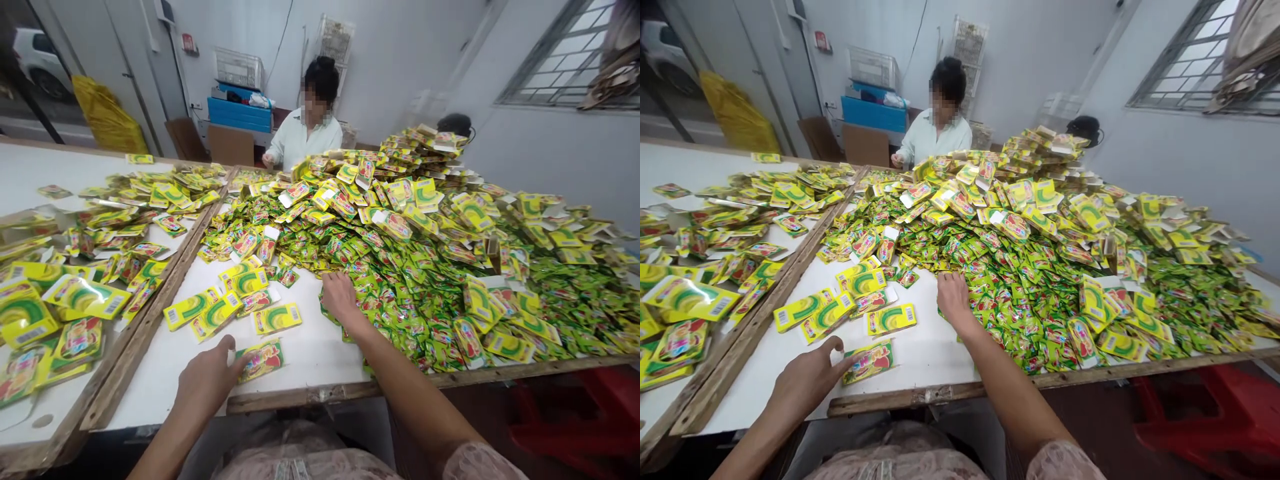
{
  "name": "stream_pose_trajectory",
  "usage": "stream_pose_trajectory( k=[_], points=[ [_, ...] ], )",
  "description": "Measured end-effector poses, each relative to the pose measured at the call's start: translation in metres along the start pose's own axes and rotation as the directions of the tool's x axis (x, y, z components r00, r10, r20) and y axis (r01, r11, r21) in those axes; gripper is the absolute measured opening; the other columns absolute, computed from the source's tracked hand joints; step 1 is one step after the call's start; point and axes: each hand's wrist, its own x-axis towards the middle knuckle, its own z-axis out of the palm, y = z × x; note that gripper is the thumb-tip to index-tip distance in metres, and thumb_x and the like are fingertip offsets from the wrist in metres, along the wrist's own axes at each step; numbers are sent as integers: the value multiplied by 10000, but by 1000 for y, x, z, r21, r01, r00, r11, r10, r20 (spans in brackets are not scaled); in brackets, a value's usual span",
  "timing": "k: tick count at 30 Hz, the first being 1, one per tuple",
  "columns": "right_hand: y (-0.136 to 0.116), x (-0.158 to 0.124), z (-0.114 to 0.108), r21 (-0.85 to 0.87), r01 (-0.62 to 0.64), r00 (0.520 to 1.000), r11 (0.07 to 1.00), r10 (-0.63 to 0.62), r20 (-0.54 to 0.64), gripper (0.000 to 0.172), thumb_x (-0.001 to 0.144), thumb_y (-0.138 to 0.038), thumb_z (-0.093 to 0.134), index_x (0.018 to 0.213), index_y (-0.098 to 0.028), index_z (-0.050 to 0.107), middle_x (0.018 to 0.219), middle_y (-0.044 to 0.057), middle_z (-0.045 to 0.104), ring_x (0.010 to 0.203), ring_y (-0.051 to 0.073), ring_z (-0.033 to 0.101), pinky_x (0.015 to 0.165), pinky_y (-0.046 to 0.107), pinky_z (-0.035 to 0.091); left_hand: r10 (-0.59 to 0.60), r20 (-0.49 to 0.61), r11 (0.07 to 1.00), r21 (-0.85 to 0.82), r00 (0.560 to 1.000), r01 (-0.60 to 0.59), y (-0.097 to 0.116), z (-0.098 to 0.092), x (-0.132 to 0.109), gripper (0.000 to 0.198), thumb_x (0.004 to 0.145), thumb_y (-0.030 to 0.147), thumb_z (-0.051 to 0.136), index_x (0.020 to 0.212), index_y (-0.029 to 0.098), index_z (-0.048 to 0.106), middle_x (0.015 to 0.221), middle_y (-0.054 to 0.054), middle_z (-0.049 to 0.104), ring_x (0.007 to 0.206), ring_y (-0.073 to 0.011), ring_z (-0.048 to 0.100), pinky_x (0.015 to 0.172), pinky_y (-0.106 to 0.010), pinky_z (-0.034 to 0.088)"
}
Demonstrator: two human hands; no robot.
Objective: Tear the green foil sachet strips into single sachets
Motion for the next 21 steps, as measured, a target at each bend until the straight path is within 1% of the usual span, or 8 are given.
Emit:
stream_pose_trajectory(
  k=[3, 5, 6, 9, 13, 15, 18, 21],
  points=[
    [1, 24, 4, -65, 86, 996, 994, -85, 10, 243, 763, -28, 474, 931, -93, 637, 932, 170, 659, 941, 271, 514, 806, 365, 293, 175, -35, 976, 141, 984, -168, 13, -3, 3, 288, 772, 424, 535, 941, 203, 613, 947, -123, 653, 937, -294, 596, 732, -339, 420],
    [3, 32, 5, -57, 92, 996, 994, -92, 6, 242, 780, -17, 448, 892, -90, 650, 873, 169, 667, 920, 262, 521, 815, 362, 288, 287, 22, 946, 154, 958, -286, 20, 0, 7, 322, 694, 377, 643, 954, 188, 638, 1011, -134, 635, 1010, -301, 551, 810, -343, 401],
    [4, 33, 5, -50, 86, 996, 995, -86, -2, 255, 793, -16, 427, 878, -94, 654, 858, 165, 669, 908, 257, 526, 814, 359, 289, 309, 65, 939, 137, 949, -315, 22, 3, 9, 369, 654, 365, 681, 972, 182, 641, 1013, -137, 634, 1019, -310, 536, 826, -350, 392],
    [7, 24, 1, -30, 64, 998, 997, -65, -21, 283, 824, -45, 396, 923, -125, 649, 913, 136, 670, 902, 241, 529, 793, 335, 308, 299, 131, 951, 40, 945, -306, 21, 13, 15, 440, 609, 376, 705, 993, 176, 628, 990, -129, 625, 978, -304, 534, 797, -344, 390],
    [6, 3, -5, 75, 60, 997, 995, -56, -61, 317, 835, -66, 375, 1009, -161, 623, 960, 86, 660, 908, 208, 531, 757, 284, 339, 287, 116, 958, -48, 951, -283, 15, 20, 19, 259, 643, 351, 644, 850, 201, 607, 922, -76, 599, 874, -243, 558, 700, -286, 373],
    [4, -1, -4, 65, 92, 995, 994, -90, -37, 312, 816, -55, 396, 1003, -157, 624, 943, 94, 659, 907, 218, 533, 762, 290, 340, 266, 124, 961, -115, 956, -252, 15, 20, 20, 191, 675, 323, 599, 826, 208, 581, 861, -52, 609, 801, -219, 568, 648, -266, 353],
    [2, 7, 5, -17, 150, 989, 989, -150, 21, 353, 756, -31, 478, 1071, -133, 601, 1065, 147, 630, 986, 256, 520, 834, 334, 321, 214, 105, 955, -230, 971, -186, 18, 21, 19, 150, 724, 326, 539, 821, 215, 565, 729, -21, 612, 708, -208, 565, 581, -253, 321],
    [3, 25, 13, -1, 111, 994, 994, -111, 11, 332, 746, -18, 498, 1045, -105, 611, 1127, 195, 607, 1027, 269, 524, 885, 363, 307, 196, 27, 910, -377, 980, -171, 17, 25, 17, 193, 740, 385, 530, 826, 218, 576, 634, 14, 587, 646, -195, 551, 563, -247, 322]
  ],
)
